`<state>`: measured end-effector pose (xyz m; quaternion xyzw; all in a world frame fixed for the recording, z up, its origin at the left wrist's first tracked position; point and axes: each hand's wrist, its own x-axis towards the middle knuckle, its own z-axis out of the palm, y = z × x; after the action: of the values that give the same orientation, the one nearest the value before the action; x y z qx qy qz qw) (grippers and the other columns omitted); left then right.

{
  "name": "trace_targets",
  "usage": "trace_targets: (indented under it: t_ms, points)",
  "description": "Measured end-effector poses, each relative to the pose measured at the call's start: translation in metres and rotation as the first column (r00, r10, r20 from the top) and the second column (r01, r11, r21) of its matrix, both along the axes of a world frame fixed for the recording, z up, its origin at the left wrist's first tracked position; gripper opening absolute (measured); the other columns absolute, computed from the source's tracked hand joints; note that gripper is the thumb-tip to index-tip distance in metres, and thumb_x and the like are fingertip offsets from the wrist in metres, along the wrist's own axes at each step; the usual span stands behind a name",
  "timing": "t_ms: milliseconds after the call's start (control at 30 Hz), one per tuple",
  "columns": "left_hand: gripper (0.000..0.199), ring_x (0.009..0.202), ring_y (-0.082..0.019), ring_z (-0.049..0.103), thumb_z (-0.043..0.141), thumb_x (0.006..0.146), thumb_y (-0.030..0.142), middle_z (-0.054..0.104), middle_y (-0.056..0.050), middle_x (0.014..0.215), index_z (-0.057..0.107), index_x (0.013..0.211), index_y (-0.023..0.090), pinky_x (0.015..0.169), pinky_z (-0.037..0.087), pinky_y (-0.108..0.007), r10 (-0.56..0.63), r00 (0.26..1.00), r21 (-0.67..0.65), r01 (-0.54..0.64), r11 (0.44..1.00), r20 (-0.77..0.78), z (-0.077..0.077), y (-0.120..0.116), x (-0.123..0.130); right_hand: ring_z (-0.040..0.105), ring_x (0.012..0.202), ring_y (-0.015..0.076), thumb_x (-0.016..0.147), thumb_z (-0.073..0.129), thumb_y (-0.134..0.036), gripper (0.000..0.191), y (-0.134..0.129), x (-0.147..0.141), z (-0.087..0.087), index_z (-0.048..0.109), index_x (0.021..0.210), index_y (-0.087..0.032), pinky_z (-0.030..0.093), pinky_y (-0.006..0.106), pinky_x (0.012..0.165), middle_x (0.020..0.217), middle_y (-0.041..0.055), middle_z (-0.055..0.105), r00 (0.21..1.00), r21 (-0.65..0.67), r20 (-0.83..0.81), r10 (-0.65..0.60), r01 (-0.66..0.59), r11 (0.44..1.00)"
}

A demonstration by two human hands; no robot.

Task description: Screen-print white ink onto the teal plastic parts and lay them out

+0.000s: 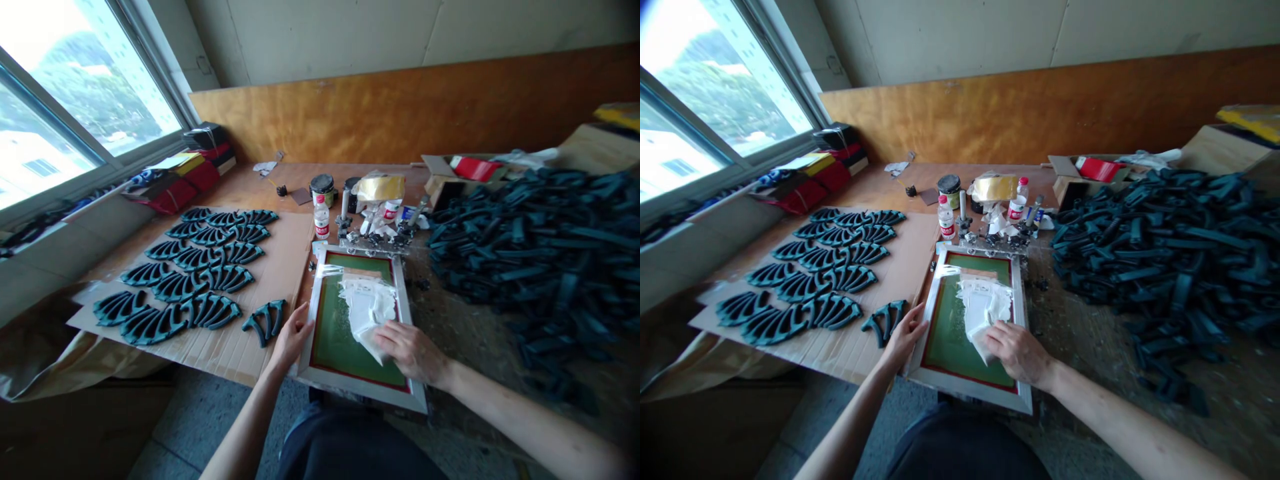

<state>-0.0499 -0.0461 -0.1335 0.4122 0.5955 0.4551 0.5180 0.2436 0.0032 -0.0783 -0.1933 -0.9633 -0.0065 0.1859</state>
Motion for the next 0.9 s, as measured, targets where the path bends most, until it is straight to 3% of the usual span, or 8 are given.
trace_targets:
  t_ms: [167, 367, 500, 633, 700, 800, 867, 900]
  points:
    - [0.082, 0.064, -0.015, 0.061, 0.064, 0.075, 0.052, 0.066, 0.001, 0.075, 0.034, 0.144, 0.019, 0.055, 0.045, -0.022, -0.021, 1.0, -0.035, 0.022, 0.999, 0.006, 0.025, -0.003, -0.001, 0.059, 0.087, 0.0192, 0.089, 0.057, -0.023, 0.041, 0.044, -0.015, 0.036, 0.052, 0.13, -0.024, 0.049, 0.03, 0.077, 0.098, 0.0046, 0.063, 0.969, -0.152, -0.055, -0.243, 0.232, 0.961]
    - [0.053, 0.073, -0.015, 0.061, 0.054, 0.08, 0.061, 0.069, -0.002, 0.085, 0.066, 0.109, 0.018, 0.062, 0.046, -0.022, 0.028, 0.999, 0.094, -0.025, 0.995, -0.038, 0.103, 0.005, 0.0, 0.06, 0.078, 0.0204, 0.09, 0.053, -0.047, 0.046, 0.108, 0.018, 0.086, 0.055, 0.13, -0.025, 0.048, 0.031, 0.069, 0.102, 0.0082, 0.059, 0.734, -0.09, -0.27, -0.623, 0.625, 0.775]
    - [0.055, 0.071, -0.015, 0.062, 0.044, 0.084, 0.065, 0.069, -0.004, 0.085, 0.066, 0.093, 0.016, 0.059, 0.046, -0.023, 0.106, 0.99, 0.346, -0.133, 0.929, 0.097, 0.164, 0.039, 0.012, 0.06, 0.075, 0.0231, 0.094, 0.04, -0.046, 0.039, 0.111, 0.066, 0.053, 0.065, 0.1, -0.017, 0.049, 0.036, 0.068, 0.087, 0.0095, 0.063, 0.612, -0.269, -0.308, -0.728, 0.678, 0.684]
    - [0.051, 0.072, -0.014, 0.064, 0.043, 0.087, 0.062, 0.069, -0.005, 0.083, 0.061, 0.096, 0.016, 0.055, 0.044, -0.02, 0.046, 0.979, 0.489, -0.139, 0.861, 0.197, 0.206, 0.074, 0.023, 0.059, 0.068, 0.0206, 0.086, 0.053, -0.054, 0.036, 0.071, 0.056, -0.02, 0.06, 0.079, -0.019, 0.048, 0.032, 0.062, 0.077, 0.0058, 0.062, 0.755, -0.299, -0.128, -0.644, 0.589, 0.75]
    - [0.05, 0.074, -0.014, 0.064, 0.041, 0.087, 0.063, 0.07, -0.005, 0.082, 0.058, 0.101, 0.017, 0.057, 0.045, -0.02, 0.09, 0.969, 0.507, -0.199, 0.838, 0.231, 0.205, 0.077, 0.029, 0.06, 0.076, 0.0211, 0.085, 0.057, -0.049, 0.031, 0.05, 0.038, -0.044, 0.056, 0.076, -0.019, 0.048, 0.032, 0.067, 0.083, 0.007, 0.061, 0.811, -0.23, -0.06, -0.582, 0.556, 0.799]
    - [0.055, 0.071, -0.015, 0.065, 0.045, 0.085, 0.064, 0.07, -0.006, 0.085, 0.055, 0.112, 0.018, 0.055, 0.046, -0.021, 0.164, 0.947, 0.35, -0.258, 0.9, 0.277, 0.166, 0.054, 0.047, 0.06, 0.073, 0.0207, 0.09, 0.054, -0.031, 0.02, 0.024, 0.009, -0.049, 0.051, 0.074, -0.019, 0.046, 0.031, 0.064, 0.077, 0.0063, 0.06, 0.764, -0.213, 0.016, -0.645, 0.633, 0.744]
    - [0.064, 0.069, -0.019, 0.066, 0.052, 0.077, 0.07, 0.071, -0.01, 0.084, 0.058, 0.109, 0.014, 0.05, 0.046, -0.024, 0.022, 0.961, 0.033, -0.032, 0.999, 0.275, 0.123, 0.024, 0.067, 0.059, 0.067, 0.0199, 0.093, 0.049, -0.027, 0.016, 0.005, -0.011, -0.039, 0.05, 0.078, -0.02, 0.044, 0.03, 0.06, 0.071, 0.0045, 0.059, 0.701, -0.269, -0.012, -0.713, 0.685, 0.677]
    - [0.068, 0.076, -0.023, 0.068, 0.055, 0.073, 0.071, 0.071, -0.014, 0.091, 0.058, 0.111, 0.014, 0.05, 0.047, -0.026, -0.106, 0.945, -0.144, 0.157, 0.977, 0.31, 0.101, 0.008, 0.079, 0.059, 0.068, 0.0203, 0.093, 0.048, -0.027, 0.015, -0.006, -0.022, -0.033, 0.05, 0.081, -0.02, 0.044, 0.031, 0.06, 0.072, 0.0046, 0.059, 0.694, -0.282, -0.062, -0.717, 0.677, 0.68]
